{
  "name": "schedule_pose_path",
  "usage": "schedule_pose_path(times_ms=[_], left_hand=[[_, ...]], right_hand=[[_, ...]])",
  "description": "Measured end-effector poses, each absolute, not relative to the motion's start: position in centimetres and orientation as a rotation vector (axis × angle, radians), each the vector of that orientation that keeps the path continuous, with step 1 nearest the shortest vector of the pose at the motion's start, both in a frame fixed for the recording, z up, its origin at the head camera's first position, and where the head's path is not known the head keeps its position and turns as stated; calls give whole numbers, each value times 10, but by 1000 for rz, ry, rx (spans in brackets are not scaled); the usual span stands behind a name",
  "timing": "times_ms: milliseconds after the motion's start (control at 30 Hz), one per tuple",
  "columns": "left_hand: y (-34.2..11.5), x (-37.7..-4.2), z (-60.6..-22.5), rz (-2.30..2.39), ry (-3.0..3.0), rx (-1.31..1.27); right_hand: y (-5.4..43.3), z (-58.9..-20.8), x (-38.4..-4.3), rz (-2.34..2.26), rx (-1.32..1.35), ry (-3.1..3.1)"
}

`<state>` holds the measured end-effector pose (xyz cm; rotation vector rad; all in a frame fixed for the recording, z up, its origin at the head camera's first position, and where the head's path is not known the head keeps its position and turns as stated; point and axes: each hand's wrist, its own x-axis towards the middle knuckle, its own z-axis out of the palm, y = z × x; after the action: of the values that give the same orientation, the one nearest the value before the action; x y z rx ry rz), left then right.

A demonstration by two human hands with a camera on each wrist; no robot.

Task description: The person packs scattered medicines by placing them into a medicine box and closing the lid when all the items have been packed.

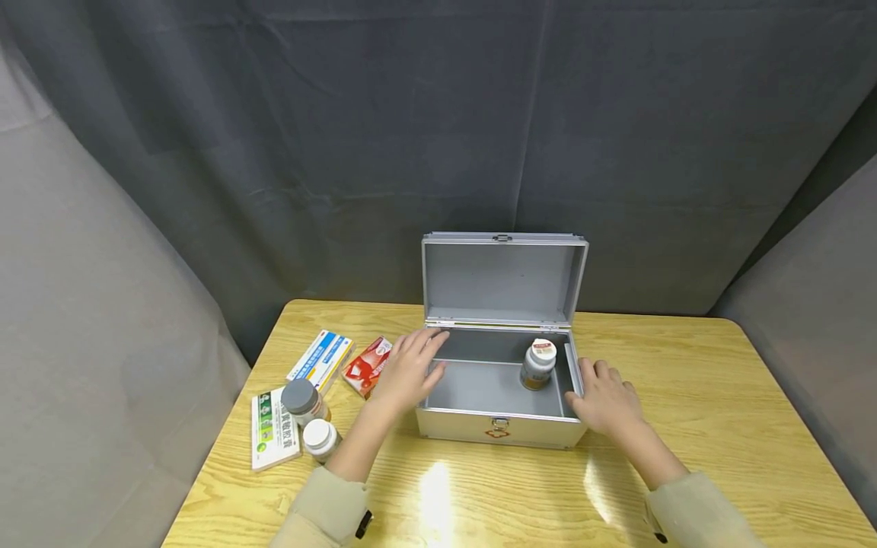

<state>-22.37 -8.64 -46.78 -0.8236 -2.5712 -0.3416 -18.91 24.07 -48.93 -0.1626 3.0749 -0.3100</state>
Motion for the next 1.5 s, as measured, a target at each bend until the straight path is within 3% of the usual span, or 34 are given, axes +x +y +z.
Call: schedule_pose_path(times_ms=[1500], left_hand=[[-230, -192, -499, -439, -2745, -20]], right_hand=[[240, -487, -188, -343, -158, 3069]])
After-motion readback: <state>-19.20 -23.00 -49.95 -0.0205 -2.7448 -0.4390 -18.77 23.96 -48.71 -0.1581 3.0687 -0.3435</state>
